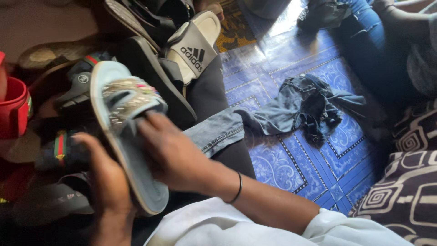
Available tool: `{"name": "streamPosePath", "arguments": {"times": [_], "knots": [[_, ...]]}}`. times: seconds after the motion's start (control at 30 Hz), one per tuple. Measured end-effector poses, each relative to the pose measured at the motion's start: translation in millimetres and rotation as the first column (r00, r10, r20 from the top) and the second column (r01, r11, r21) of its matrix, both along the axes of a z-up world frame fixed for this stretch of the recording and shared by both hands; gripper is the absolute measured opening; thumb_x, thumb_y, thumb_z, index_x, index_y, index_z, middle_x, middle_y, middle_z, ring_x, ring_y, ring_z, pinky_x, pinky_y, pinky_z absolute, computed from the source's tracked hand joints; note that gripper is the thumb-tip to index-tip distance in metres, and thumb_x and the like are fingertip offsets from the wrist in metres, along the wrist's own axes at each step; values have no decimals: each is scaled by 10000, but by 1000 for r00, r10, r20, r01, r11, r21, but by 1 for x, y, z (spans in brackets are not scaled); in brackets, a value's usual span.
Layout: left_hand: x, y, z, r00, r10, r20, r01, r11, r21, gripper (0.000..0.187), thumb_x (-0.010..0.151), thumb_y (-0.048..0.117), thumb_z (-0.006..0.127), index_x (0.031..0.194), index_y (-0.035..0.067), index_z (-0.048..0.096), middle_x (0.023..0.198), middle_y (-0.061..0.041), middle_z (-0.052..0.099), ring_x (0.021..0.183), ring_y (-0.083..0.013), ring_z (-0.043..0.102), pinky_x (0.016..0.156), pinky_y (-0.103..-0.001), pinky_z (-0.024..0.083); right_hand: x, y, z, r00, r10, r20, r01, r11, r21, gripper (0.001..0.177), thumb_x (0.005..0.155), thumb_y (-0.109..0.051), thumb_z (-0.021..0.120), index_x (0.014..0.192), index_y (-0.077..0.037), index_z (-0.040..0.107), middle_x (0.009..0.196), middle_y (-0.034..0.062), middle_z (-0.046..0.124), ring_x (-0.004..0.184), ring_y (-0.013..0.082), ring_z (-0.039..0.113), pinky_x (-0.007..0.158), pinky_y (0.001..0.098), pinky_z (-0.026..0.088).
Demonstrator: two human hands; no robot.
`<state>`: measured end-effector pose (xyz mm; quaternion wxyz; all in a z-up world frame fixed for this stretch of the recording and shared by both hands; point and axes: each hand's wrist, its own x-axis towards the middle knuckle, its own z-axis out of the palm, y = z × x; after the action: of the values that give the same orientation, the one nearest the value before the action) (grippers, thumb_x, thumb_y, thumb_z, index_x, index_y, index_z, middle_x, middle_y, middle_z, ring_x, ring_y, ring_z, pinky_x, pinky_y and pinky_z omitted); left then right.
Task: The person sits on the floor and wipes several pairs of sandals and slides using a grey cloth. They handle each shoe individually, wiping the straps and soles before placing them back in a pile.
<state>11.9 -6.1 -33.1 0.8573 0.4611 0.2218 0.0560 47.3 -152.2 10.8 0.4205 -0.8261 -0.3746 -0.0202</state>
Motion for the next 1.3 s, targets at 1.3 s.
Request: {"name": "streamPosePath", "arguments": {"times": [1.3], "knots": [[-22, 6, 45, 996, -51, 76, 2, 846, 533, 699, 1039, 573, 278, 1333, 11, 574, 1290, -172, 653, 1155, -255, 617, 977, -384, 458, -12, 9, 27, 995, 99, 28, -101, 992, 81, 618, 848, 21, 631, 1444, 0, 469, 1474, 264, 499, 1406, 457, 469, 1205, 468, 406]]}}
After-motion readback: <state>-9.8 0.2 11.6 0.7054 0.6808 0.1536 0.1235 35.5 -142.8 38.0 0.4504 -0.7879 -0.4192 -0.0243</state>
